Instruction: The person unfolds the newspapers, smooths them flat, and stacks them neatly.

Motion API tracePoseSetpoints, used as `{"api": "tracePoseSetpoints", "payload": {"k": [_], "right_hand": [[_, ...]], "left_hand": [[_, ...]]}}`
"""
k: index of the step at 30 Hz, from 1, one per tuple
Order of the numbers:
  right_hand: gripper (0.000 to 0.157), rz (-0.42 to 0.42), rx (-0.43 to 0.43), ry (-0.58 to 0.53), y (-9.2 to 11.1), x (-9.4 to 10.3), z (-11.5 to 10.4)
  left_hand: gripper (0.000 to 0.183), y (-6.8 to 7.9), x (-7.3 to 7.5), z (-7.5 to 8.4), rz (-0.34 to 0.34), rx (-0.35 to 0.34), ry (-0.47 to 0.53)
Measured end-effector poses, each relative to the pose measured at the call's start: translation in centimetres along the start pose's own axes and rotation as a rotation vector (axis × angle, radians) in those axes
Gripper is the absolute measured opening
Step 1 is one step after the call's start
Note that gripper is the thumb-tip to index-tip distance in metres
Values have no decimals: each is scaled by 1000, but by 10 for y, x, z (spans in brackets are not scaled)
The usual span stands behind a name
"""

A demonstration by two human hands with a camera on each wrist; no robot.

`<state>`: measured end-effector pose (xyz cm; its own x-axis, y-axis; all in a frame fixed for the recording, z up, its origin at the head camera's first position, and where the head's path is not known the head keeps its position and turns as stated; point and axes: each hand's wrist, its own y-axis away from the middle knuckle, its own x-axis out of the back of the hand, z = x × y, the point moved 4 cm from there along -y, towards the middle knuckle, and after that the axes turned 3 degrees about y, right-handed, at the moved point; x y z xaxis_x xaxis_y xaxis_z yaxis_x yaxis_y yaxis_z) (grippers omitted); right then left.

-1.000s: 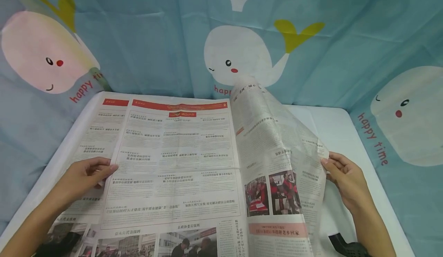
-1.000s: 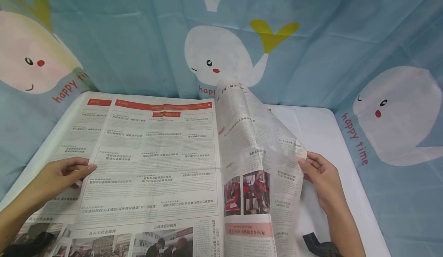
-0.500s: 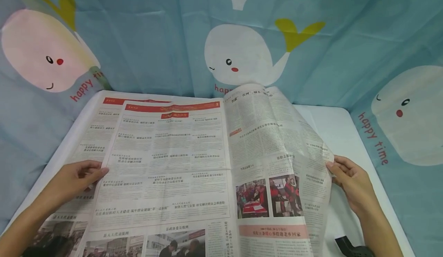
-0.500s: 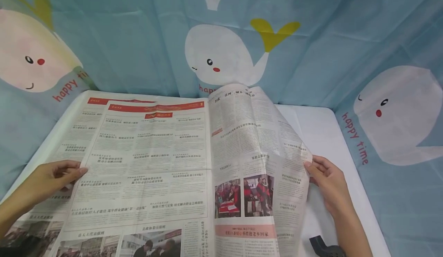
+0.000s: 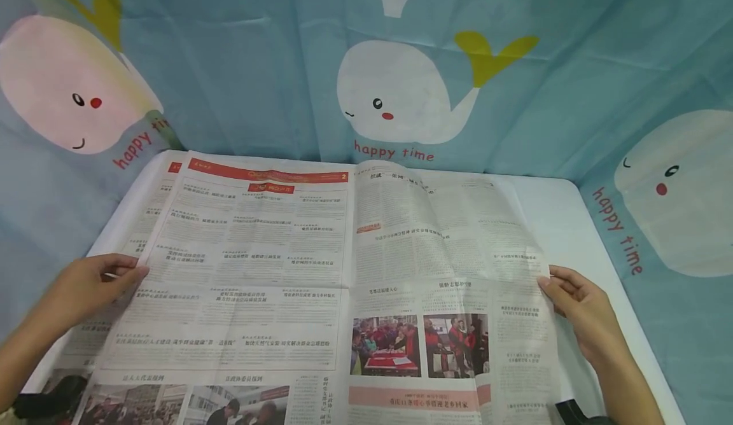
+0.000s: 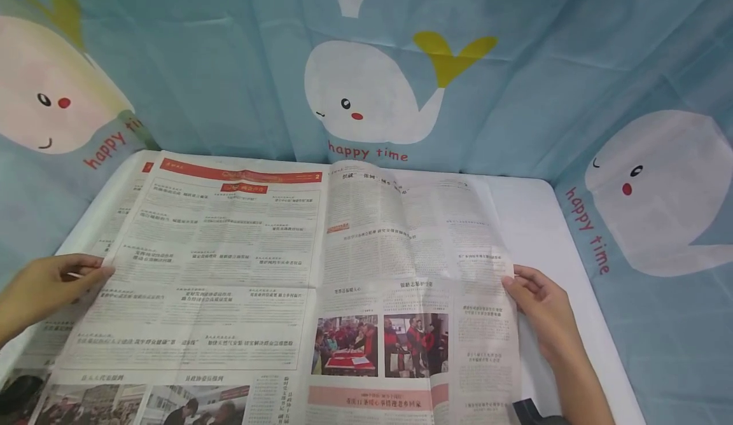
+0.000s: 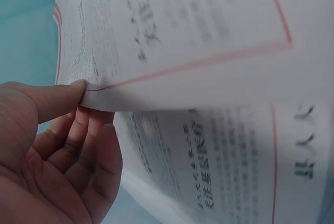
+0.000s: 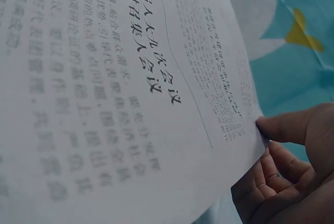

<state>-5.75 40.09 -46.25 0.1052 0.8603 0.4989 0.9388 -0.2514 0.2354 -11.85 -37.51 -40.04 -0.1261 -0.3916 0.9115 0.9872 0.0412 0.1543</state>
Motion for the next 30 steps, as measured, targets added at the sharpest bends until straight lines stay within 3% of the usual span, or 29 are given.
{"api": "tracePoseSetpoints", "payload": {"k": [5,10,20,30], "right_hand": [[57,-17,-3,34,-5,4,8],[59,-15,3,80,-10,8,16],[57,3,27,189,-17,9,18],[49,56,76,286,-15,6,10]], "left_hand": [[65,0,1,-1,26,69,-17],[70,5,-3,-1,32,149,-12],[59,7,-11,12,12,292,-13],[51,2,-16,17,26,319,-30]]}}
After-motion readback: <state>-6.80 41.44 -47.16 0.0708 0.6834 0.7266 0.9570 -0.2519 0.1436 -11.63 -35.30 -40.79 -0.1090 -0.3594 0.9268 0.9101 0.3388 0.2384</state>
